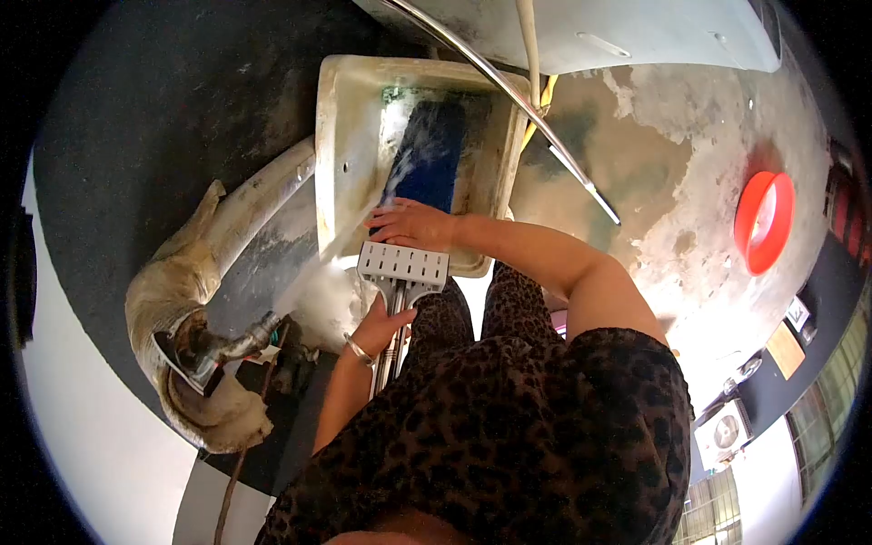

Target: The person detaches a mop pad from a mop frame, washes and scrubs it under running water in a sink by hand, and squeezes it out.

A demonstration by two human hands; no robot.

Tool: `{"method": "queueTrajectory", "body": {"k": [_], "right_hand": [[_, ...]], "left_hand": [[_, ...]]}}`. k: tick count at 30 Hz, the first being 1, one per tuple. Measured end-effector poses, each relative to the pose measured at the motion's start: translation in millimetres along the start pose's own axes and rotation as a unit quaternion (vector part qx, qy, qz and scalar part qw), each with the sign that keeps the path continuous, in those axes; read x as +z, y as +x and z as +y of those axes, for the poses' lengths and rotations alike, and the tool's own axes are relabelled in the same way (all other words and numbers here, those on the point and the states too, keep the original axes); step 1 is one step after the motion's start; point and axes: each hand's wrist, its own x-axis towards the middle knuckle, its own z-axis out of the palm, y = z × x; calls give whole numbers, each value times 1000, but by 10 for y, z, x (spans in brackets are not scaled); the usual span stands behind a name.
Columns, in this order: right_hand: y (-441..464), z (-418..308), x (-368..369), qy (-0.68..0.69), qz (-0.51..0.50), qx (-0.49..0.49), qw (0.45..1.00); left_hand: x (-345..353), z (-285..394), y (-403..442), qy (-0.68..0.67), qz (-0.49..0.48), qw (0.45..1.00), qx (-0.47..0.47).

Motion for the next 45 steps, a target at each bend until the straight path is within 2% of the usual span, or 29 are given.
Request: {"method": "queueTrajectory", "body": {"k": [1,7,9,10,12,15,16,18,21,23,26,27,30,31,32,34,35,38,39,40,42,43,45], "right_hand": [[17,56,101,-27,67,-27,997],[231,303,187,2,76,-41,996],[255,384,-93,-35,36,88,995],[262,431,-247,-51,14,153,987],[326,1214,-39,-75,109,223,966],[390,1859,30,-93,113,213,966],[424,1912,7,-95,107,230,963],[499,2021,-46,-98,96,262,955],[612,2249,-68,-85,109,276,951],[642,2274,-194,-90,83,337,933],[641,2159,-270,-73,98,409,904],[606,2073,-257,-63,113,431,893],[340,1645,-39,-47,120,426,895],[181,1477,167,-17,152,380,912],[11,1319,381,16,183,332,925],[-330,681,386,36,154,307,939],[-460,427,388,47,139,293,945],[-691,46,577,187,238,327,895],[-697,-3,647,216,255,388,859],[-649,28,713,289,295,405,816],[-532,112,791,425,366,426,710],[-542,-191,367,470,310,422,710],[-492,-120,286,551,290,448,641]], "left_hand": [[-3,-88,26,7,7,999,31],[-65,-185,72,54,15,997,50],[7,1,-15,15,15,1000,-13],[58,-31,-5,22,19,1000,7],[81,-99,21,41,25,998,37],[-17,-298,102,137,36,985,101],[-72,-426,158,215,49,965,144],[-77,-535,145,204,62,971,108],[-6,-197,60,124,47,990,39],[-4,-238,85,108,47,991,69],[-35,-326,106,197,63,973,102],[-29,-340,117,129,46,986,93],[-86,-356,119,190,38,979,62],[-112,-432,161,98,17,993,62],[-128,-393,155,213,32,971,105],[-30,-142,57,19,-7,1000,-8],[15,-42,19,24,0,1000,3],[-42,-443,191,133,54,984,110],[-60,-539,244,143,58,979,134],[-62,-519,268,117,39,982,142],[-10,-452,240,51,24,993,102],[23,-388,208,19,17,996,82],[89,-225,115,48,35,995,74]]}}
